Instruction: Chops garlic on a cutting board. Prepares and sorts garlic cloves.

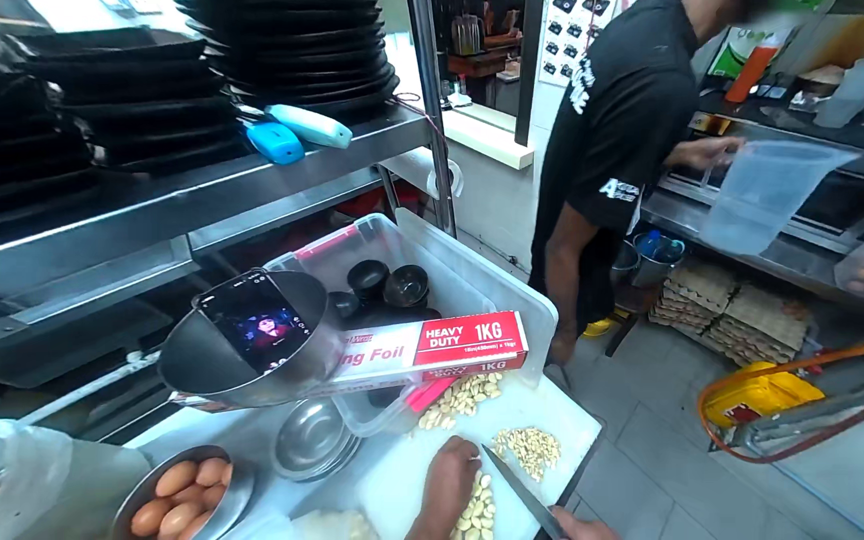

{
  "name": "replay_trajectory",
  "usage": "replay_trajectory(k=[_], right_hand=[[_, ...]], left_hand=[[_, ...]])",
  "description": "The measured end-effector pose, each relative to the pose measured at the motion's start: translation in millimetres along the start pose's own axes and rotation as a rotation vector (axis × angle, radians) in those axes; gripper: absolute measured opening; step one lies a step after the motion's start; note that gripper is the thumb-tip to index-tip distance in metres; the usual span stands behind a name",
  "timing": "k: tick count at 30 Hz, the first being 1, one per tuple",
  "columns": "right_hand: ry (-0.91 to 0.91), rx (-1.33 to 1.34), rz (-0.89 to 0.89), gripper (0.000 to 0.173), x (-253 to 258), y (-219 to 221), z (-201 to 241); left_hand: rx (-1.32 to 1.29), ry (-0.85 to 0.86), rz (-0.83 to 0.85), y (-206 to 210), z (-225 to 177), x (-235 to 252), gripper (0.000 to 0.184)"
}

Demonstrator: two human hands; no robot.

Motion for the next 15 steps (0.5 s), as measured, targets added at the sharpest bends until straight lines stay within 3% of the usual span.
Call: replay_trajectory(k=[7, 12, 15], right_hand=[[-0.01, -0.134, 0.013, 0.042, -0.3, -6.6, 9.6], [-0.026, -0.061, 0.043, 0.043, 12.6, -10.9, 5.5], [-0.016, -0.032, 0.004, 0.042, 7.9, -10.2, 1.1]], left_hand=[[0.021, 0.015, 0.004, 6.6, -4.4, -0.5, 0.017], [0.197, -0.109, 0.215, -8.9, -13.5, 1.1, 0.027], [0.129, -0.248, 0.076, -31.4, -2.4, 9.2, 0.033]])
Point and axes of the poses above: each hand's wrist, its own x-axis towards the middle knuckle, its own y-axis out of the palm, z = x × y, the point moved 5 cm from there along x, towards the middle knuckle, and after that the axes turned 13 degrees about -y, right-handed, at the moved point
